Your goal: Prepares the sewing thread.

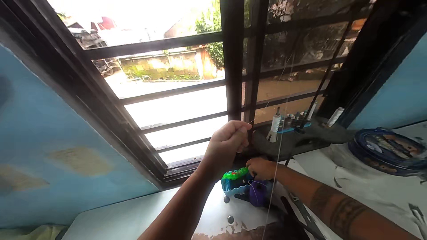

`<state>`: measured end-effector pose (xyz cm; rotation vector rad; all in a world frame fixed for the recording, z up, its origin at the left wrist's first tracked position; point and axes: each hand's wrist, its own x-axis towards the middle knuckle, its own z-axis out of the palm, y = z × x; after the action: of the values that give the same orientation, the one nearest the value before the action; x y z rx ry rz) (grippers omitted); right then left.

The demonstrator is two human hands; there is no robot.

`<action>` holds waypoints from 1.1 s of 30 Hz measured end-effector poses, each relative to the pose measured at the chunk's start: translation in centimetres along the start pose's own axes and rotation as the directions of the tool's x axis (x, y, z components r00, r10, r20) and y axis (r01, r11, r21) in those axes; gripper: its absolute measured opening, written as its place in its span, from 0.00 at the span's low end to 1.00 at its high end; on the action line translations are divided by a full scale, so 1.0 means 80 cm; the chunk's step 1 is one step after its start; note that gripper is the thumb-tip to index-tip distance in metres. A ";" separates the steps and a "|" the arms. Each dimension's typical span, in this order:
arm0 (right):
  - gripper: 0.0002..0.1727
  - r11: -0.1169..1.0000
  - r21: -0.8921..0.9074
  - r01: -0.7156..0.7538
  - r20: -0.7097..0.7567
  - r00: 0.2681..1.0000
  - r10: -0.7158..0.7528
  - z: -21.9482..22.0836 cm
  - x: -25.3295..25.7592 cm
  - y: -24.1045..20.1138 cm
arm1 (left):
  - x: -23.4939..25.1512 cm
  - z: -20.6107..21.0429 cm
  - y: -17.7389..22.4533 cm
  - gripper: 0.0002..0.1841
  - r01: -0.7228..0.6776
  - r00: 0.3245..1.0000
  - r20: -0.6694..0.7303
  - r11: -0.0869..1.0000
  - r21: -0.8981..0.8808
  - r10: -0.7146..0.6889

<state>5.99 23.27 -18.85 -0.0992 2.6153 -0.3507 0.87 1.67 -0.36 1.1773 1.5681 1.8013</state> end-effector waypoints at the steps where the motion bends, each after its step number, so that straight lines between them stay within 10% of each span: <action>1: 0.12 1.000 0.016 -0.014 -0.013 1.000 0.014 0.001 -0.002 0.002 | 0.003 0.002 -0.002 0.12 0.001 1.000 -0.002 1.000 0.005 -0.001; 9: 0.15 0.976 0.183 -0.116 -0.142 0.979 0.143 0.002 -0.027 -0.002 | 0.015 0.018 -0.019 0.12 0.034 0.999 -0.040 0.995 0.098 -0.030; 17: 0.16 0.971 0.114 0.209 -0.591 0.800 -0.102 -0.024 -0.118 -0.079 | 0.023 0.007 -0.026 0.10 0.155 0.988 -0.029 0.977 0.149 -0.152; 22: 0.17 0.652 0.587 0.480 -0.784 0.536 0.312 -0.076 -0.180 -0.112 | 0.031 0.006 -0.007 0.17 0.214 0.939 0.188 0.919 0.332 -0.287; 27: 0.12 0.427 0.569 0.702 -0.822 0.478 0.310 -0.106 -0.193 -0.113 | 0.042 0.023 0.012 0.14 0.105 0.914 0.274 0.827 0.552 -0.299; 29: 0.10 0.570 0.497 0.655 -0.868 0.382 0.318 -0.110 -0.195 -0.109 | 0.041 0.026 0.019 0.14 0.098 0.940 0.219 0.824 0.557 -0.260; 31: 0.16 0.851 0.342 0.398 -0.939 0.104 0.328 -0.115 -0.186 -0.087 | 0.041 0.024 0.020 0.17 0.129 0.966 0.128 0.845 0.520 -0.226; 33: 0.30 0.907 0.395 0.144 -0.918 0.094 0.384 -0.129 -0.186 -0.066 | 0.042 0.021 0.016 0.16 0.179 0.977 0.023 0.881 0.438 -0.210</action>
<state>14.05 22.51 -1.78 0.8621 3.7564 -1.2952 0.73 4.99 1.83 1.2019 2.0334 1.3022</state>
